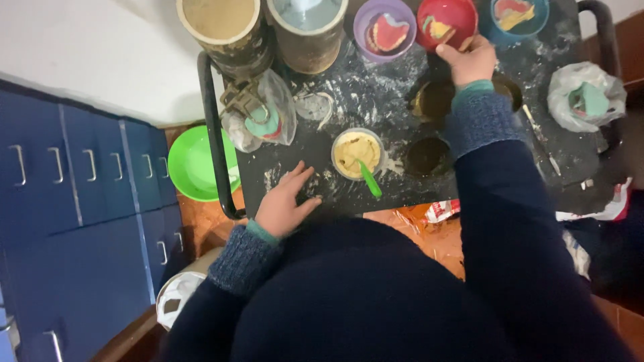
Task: The person mixes a yellowish paste in a small container using a green spatula. They then place a red dental mold onto the paste and use a wooden stick to spread the material around the mold on the workbench.
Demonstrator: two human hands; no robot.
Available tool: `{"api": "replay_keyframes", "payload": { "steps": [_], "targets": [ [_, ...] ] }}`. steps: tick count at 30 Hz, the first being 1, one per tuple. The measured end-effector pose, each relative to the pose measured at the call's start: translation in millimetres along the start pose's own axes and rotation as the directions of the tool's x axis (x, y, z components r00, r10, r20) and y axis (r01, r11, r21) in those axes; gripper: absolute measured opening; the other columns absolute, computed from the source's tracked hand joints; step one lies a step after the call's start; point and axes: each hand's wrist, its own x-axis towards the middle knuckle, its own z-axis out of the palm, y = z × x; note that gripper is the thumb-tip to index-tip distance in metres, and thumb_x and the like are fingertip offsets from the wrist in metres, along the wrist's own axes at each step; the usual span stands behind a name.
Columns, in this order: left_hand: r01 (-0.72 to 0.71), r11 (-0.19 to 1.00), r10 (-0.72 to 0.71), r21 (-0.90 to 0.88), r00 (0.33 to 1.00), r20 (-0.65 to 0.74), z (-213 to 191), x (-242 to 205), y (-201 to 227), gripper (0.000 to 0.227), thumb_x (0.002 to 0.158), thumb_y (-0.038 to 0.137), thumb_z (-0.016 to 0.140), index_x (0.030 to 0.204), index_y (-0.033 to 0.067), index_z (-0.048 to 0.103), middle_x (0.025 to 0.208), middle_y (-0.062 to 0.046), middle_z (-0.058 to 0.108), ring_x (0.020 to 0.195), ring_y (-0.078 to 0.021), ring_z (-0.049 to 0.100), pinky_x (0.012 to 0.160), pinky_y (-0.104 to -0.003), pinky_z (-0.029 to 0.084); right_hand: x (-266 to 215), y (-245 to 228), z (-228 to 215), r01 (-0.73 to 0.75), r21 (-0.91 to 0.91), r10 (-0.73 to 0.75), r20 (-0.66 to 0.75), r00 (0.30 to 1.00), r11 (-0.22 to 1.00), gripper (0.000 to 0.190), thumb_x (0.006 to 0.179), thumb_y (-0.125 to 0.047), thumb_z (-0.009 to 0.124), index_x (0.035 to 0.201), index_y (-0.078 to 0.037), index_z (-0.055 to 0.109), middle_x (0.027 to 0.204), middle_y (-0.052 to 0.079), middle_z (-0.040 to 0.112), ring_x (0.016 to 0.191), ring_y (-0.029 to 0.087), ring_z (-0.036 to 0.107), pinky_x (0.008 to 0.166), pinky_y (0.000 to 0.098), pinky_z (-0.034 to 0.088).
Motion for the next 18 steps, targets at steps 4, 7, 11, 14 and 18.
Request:
{"api": "replay_keyframes", "payload": {
  "steps": [4,7,11,14,18],
  "targets": [
    [-0.030,0.999,0.029,0.028,0.999,0.040,-1.0,13.9,4.1,0.070,0.086,0.031,0.078,0.146,0.0078,0.052,0.156,-0.024,0.046,0.138,-0.0393,0.050,0.109,-0.043,0.045,-41.6,-59.2,-16.8,0.192,-0.432,-0.202,0.023,0.979,0.881,0.037,0.081,-0.013,0.094,0.096,-0.004,0.061,0.091,0.006,0.068,0.081,0.016,0.064,0.074,0.0322,0.054],
    [0.031,0.999,-0.032,0.011,0.992,0.119,-0.7,31.9,8.8,0.075,0.085,0.032,0.080,0.150,0.0107,0.049,0.160,-0.022,0.043,0.139,-0.0365,0.050,0.112,-0.041,0.044,-114.0,-153.3,-10.4,0.182,-0.021,-0.177,0.133,0.975,0.983,0.040,0.089,-0.002,0.081,0.119,-0.003,0.054,0.117,0.007,0.067,0.105,0.016,0.067,0.092,0.0331,0.057],
    [-0.149,0.987,0.153,-0.061,0.986,0.063,7.6,66.0,17.1,0.110,0.072,0.030,0.089,0.158,0.0044,0.026,0.162,-0.027,0.031,0.144,-0.0418,0.041,0.113,-0.042,0.040,-200.8,-227.9,7.0,0.295,-0.332,-0.083,0.527,0.846,0.896,0.052,0.077,-0.014,0.085,0.125,-0.007,0.065,0.104,0.012,0.066,0.085,0.023,0.065,0.077,0.0381,0.056],
    [-0.274,0.959,0.279,-0.071,0.958,0.062,19.4,87.8,16.5,0.127,0.062,0.033,0.095,0.158,0.0012,0.017,0.159,-0.030,0.031,0.143,-0.0445,0.040,0.113,-0.043,0.039,-230.1,-257.6,25.1,0.468,-0.231,-0.218,0.658,0.721,0.853,0.057,0.075,-0.019,0.086,0.128,-0.008,0.068,0.100,0.012,0.066,0.085,0.030,0.065,0.077,0.0425,0.055],
    [-0.215,0.971,0.230,-0.102,0.958,0.169,22.5,96.8,20.2,0.120,0.068,0.035,0.097,0.158,0.0037,0.023,0.152,-0.026,0.044,0.135,-0.0382,0.052,0.111,-0.040,0.045,-244.1,-245.9,36.4,0.506,-0.246,-0.301,0.567,0.767,0.826,0.029,0.090,-0.013,0.077,0.119,-0.009,0.073,0.099,0.011,0.070,0.088,0.030,0.068,0.082,0.0409,0.056]
  ]
}}
